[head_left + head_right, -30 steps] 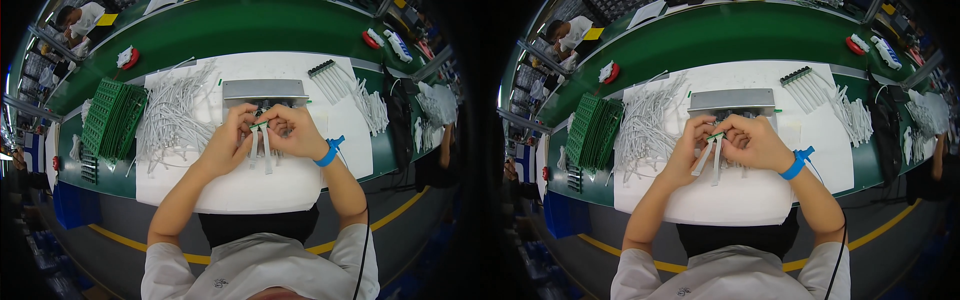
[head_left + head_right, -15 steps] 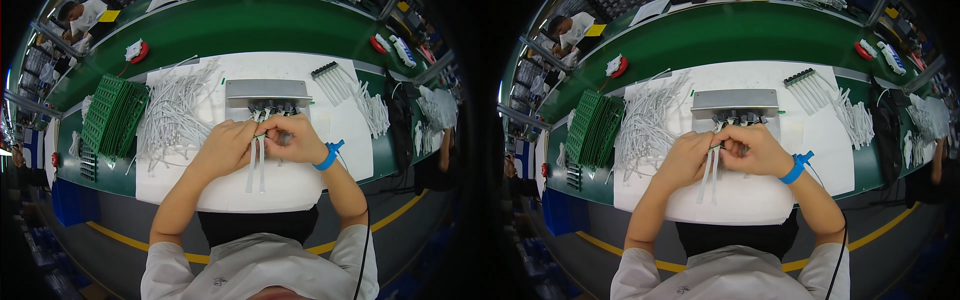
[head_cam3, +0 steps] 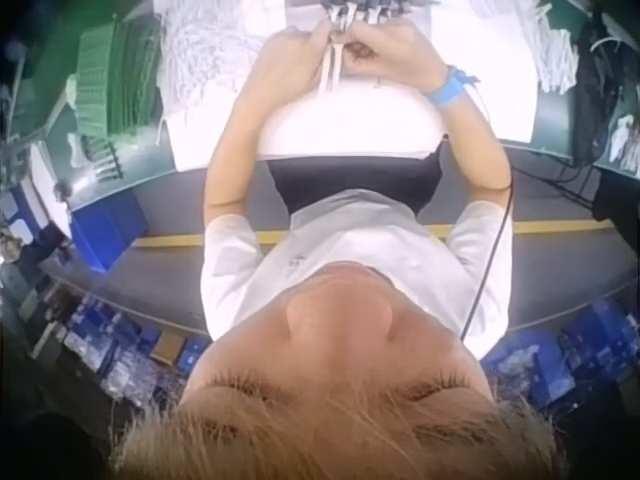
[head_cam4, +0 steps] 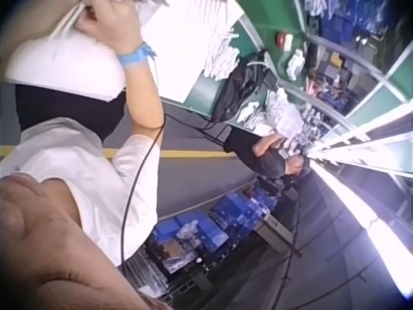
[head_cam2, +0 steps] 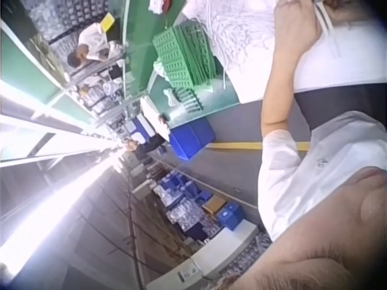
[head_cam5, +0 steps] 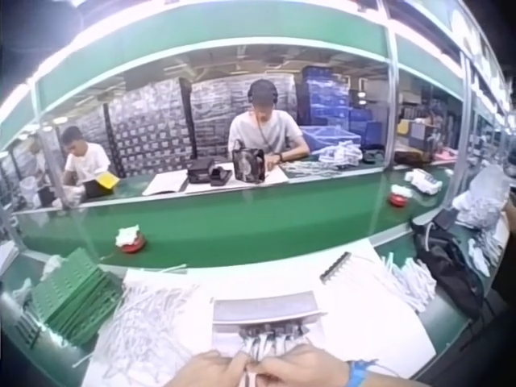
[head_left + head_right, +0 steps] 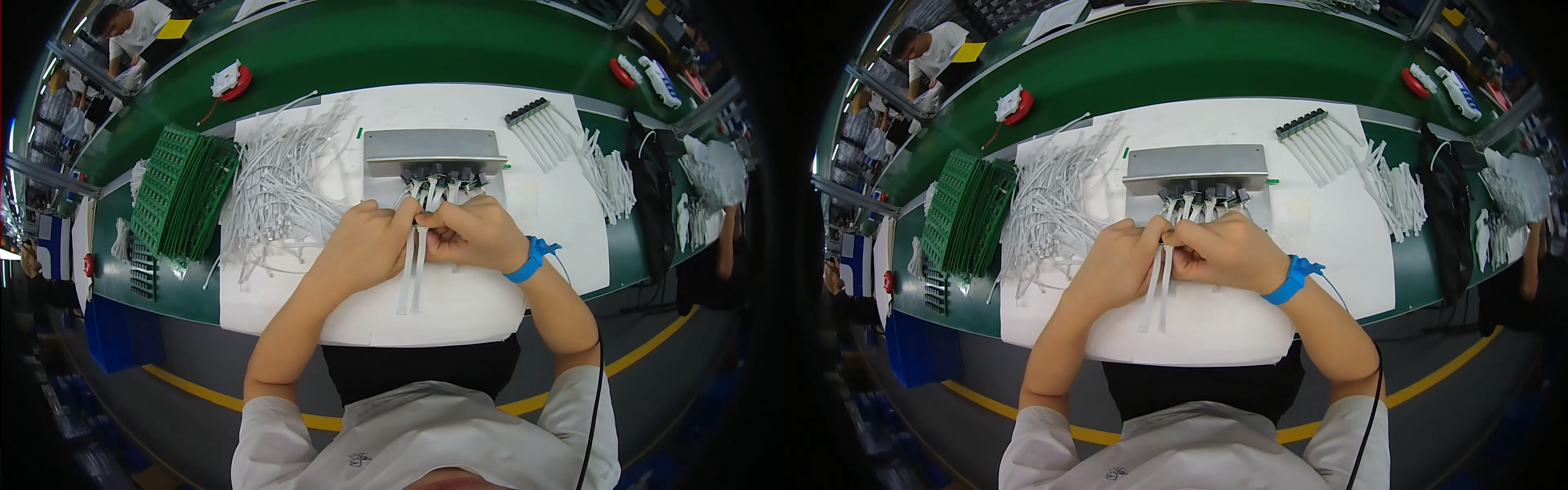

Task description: Inserting white ribbon cables into connectors on a green printed circuit board.

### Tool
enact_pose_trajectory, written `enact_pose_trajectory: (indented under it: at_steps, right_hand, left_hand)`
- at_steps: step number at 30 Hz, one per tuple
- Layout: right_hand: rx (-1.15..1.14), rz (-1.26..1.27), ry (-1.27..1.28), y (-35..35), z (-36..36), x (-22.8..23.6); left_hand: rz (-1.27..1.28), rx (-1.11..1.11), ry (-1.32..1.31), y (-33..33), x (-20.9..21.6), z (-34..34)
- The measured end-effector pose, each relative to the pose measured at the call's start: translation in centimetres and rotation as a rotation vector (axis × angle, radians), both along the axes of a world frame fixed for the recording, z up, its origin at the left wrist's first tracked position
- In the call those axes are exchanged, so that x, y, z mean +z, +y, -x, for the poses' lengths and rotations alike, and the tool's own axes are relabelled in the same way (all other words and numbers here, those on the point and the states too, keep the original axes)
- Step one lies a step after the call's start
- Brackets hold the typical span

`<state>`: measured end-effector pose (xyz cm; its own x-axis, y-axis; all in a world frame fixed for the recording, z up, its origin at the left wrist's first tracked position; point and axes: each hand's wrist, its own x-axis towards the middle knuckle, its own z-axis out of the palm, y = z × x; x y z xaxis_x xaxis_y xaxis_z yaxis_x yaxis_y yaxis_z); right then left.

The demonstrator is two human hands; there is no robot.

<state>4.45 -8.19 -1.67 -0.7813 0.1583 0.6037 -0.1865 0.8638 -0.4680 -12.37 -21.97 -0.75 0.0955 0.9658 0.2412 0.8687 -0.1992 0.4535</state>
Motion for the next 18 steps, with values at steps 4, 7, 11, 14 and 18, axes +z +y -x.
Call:
enact_pose_trajectory:
  at_steps: [4, 7, 11, 14, 18]
  right_hand:
    - [-0.014, -0.067, 0.050, -0.2, 0.2, 0.1]
    - [-0.047, -0.103, 0.082, 0.1, 0.1, 0.0]
    - [-0.100, 0.051, 0.054, 2.4, -0.7, 2.0]
    - [-0.186, 0.206, -0.160, 4.5, -2.6, 4.2]
    - [-0.234, 0.210, -0.324, 6.5, -4.1, 4.2]
  left_hand:
    - [0.040, 0.042, -0.035, -0.1, -0.1, 0.2]
    - [0.022, 0.080, -0.015, -0.1, 0.0, 0.0]
    - [-0.123, 0.118, -0.059, 0.3, 0.7, 0.0]
    - [-0.141, 0.302, -0.028, 0.2, -0.1, 1.0]
    - [-0.081, 0.343, -0.012, 0.5, -0.8, 0.9]
